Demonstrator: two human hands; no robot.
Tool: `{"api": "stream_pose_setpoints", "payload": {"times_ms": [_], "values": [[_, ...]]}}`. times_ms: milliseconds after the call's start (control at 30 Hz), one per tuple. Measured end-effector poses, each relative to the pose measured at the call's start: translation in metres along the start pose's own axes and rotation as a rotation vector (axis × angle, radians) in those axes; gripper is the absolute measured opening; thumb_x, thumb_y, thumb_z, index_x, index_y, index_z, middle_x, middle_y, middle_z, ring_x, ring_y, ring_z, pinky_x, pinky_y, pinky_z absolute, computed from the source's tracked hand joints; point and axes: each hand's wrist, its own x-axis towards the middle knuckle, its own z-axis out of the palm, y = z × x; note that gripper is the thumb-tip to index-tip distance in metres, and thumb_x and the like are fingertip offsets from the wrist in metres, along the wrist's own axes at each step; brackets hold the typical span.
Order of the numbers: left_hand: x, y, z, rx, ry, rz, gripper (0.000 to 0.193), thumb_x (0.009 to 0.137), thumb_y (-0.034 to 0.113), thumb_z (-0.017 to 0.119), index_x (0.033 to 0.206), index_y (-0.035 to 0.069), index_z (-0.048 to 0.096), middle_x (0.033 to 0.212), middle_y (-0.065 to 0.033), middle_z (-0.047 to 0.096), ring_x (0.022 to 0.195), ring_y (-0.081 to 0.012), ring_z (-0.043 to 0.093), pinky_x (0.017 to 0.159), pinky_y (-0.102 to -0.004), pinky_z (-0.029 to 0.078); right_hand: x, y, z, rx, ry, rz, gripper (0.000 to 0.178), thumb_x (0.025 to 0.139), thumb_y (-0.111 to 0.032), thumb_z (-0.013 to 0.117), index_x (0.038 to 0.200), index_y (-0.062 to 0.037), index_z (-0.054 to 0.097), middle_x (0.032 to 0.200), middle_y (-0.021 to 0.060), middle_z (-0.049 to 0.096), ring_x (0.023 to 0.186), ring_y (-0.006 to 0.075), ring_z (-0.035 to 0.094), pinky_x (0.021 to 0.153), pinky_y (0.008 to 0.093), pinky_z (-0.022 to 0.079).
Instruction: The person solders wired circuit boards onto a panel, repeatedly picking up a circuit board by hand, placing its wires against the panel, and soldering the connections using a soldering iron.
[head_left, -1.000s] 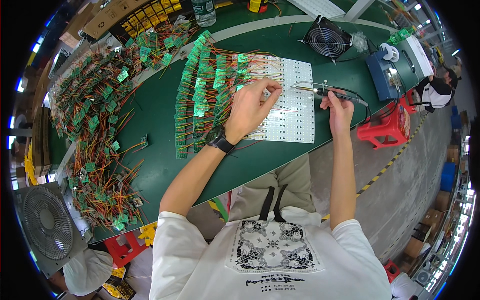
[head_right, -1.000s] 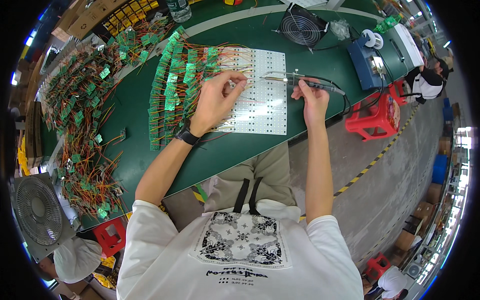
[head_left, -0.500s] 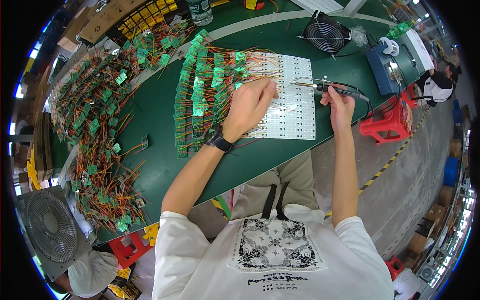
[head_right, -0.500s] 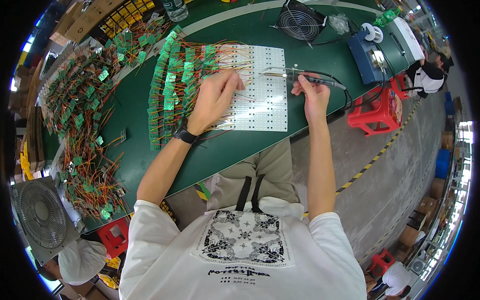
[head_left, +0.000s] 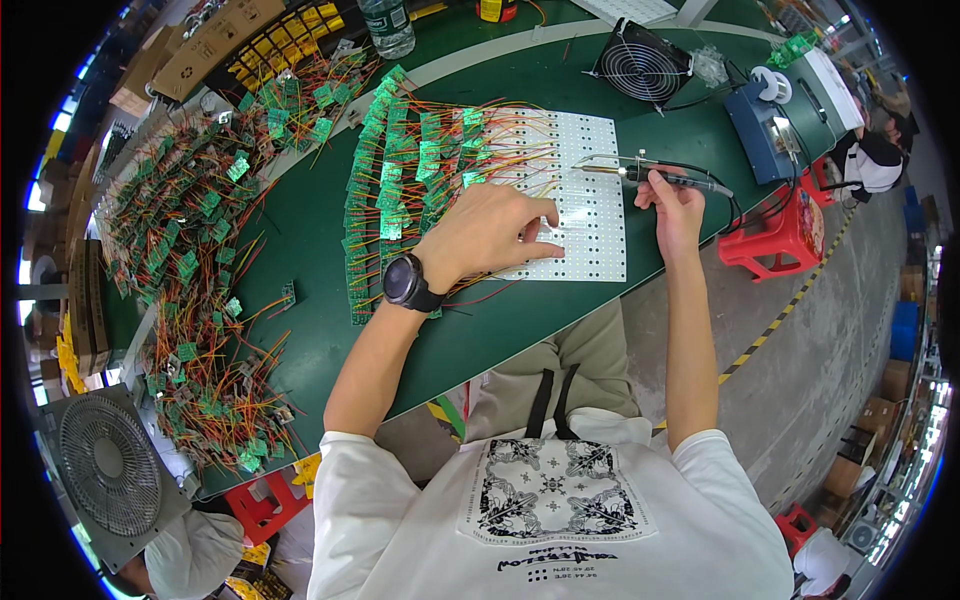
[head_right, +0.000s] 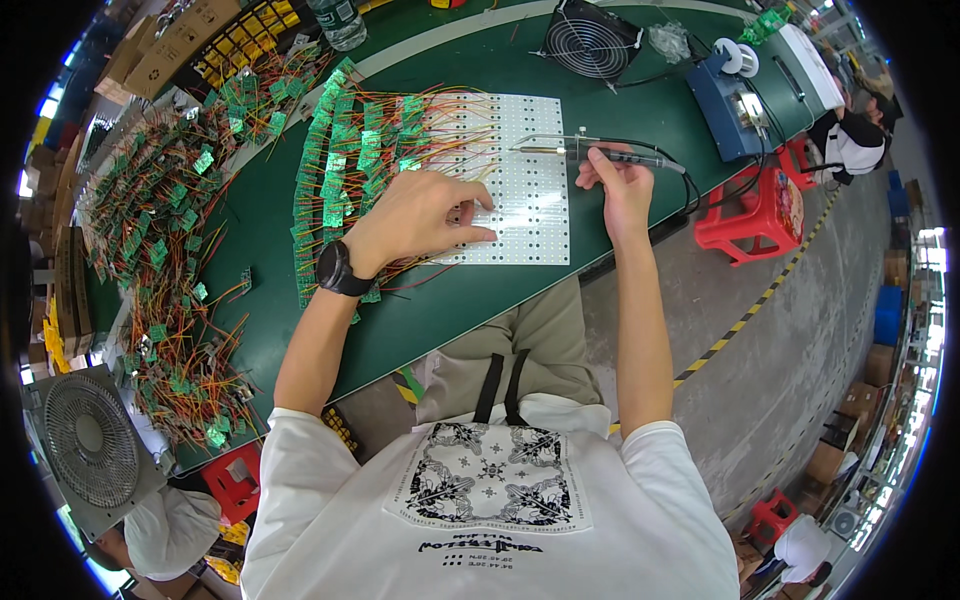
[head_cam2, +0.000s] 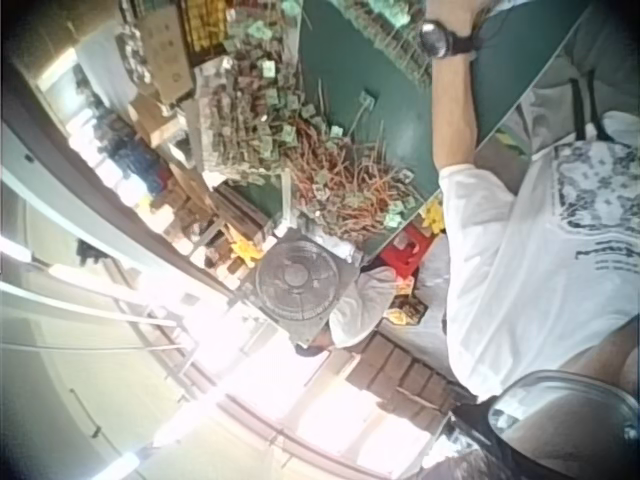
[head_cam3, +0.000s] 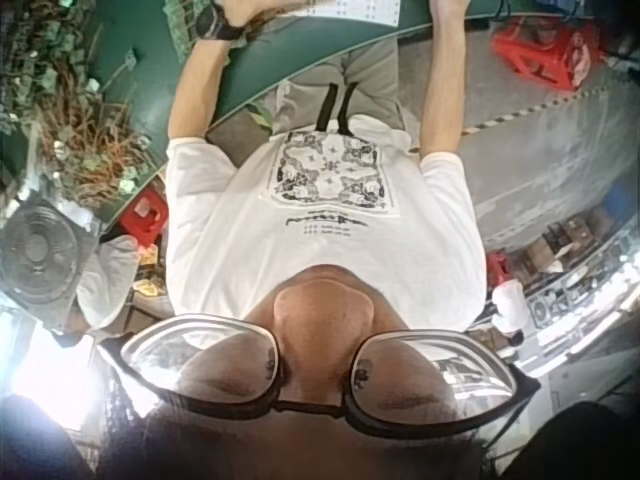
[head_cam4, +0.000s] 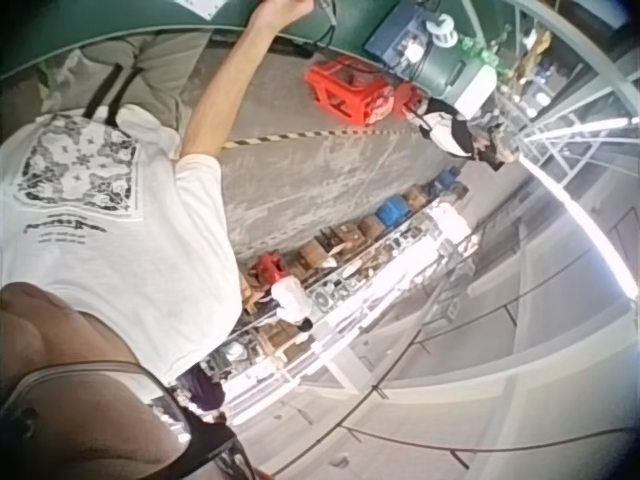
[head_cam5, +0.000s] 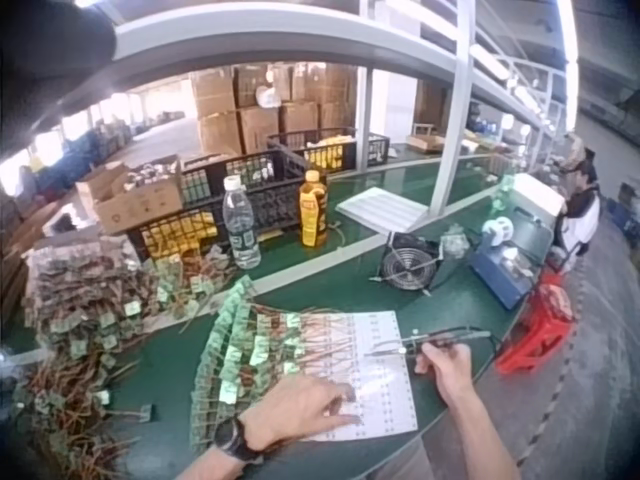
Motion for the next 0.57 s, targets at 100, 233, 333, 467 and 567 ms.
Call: {"api": "stream_pose_setpoints", "payload": {"times_ms": [100, 233, 333, 467, 567], "values": [[-0.002, -0.003, 0.002, 0.005, -0.011, 0.074, 0.025, 0.091, 0.032, 0.062, 0.09, 0.007, 0.067, 0.071, -0.0103, 0.066, 0.07, -0.032, 0.064, 0.062, -0.043, 0.048, 0.0, 0.001, 0.001, 0.007, -0.001, -0.002, 0.021, 0.088, -0.007, 0.068, 0.104, 0.0058, 0.063, 0.079, 0.0124, 0.067, 0.064, 0.0173, 0.063, 0.06, 0.0263, 0.047], [0.003, -0.006, 0.015, 0.033, 0.257, 0.058, 0.02, 0.092, 0.024, 0.06, 0.089, 0.006, 0.069, 0.079, -0.0113, 0.065, 0.072, -0.0333, 0.063, 0.064, -0.0426, 0.049, 0.0, 0.002, 0.0, 0.003, 0.009, -0.003, 0.021, 0.088, -0.006, 0.067, 0.104, 0.0061, 0.063, 0.079, 0.0126, 0.067, 0.063, 0.0171, 0.063, 0.06, 0.0261, 0.047], [0.004, -0.01, 0.021, 0.082, 0.373, 0.002, 0.017, 0.09, 0.02, 0.062, 0.088, 0.004, 0.069, 0.081, -0.011, 0.064, 0.07, -0.0322, 0.063, 0.063, -0.0403, 0.049, -0.001, 0.003, 0.001, -0.024, -0.017, -0.018, 0.021, 0.088, -0.005, 0.067, 0.105, 0.0063, 0.063, 0.079, 0.0126, 0.067, 0.064, 0.0171, 0.063, 0.06, 0.026, 0.048], [0.004, -0.014, 0.029, 0.135, 0.43, -0.05, 0.015, 0.088, 0.018, 0.064, 0.085, 0.004, 0.069, 0.08, -0.0101, 0.063, 0.069, -0.0299, 0.063, 0.06, -0.0392, 0.049, -0.004, 0.001, 0.003, -0.047, -0.058, -0.017, 0.022, 0.088, -0.005, 0.066, 0.106, 0.0069, 0.063, 0.079, 0.0126, 0.067, 0.064, 0.0174, 0.064, 0.06, 0.026, 0.049], [0.004, -0.016, 0.032, 0.13, 0.453, -0.042, 0.014, 0.087, 0.018, 0.065, 0.088, 0.005, 0.07, 0.081, -0.01, 0.063, 0.07, -0.0303, 0.063, 0.061, -0.0392, 0.049, -0.003, 0.003, 0.001, -0.077, -0.094, -0.027, 0.023, 0.089, -0.005, 0.066, 0.108, 0.0077, 0.062, 0.08, 0.0129, 0.067, 0.065, 0.0185, 0.065, 0.062, 0.0262, 0.05]]}}
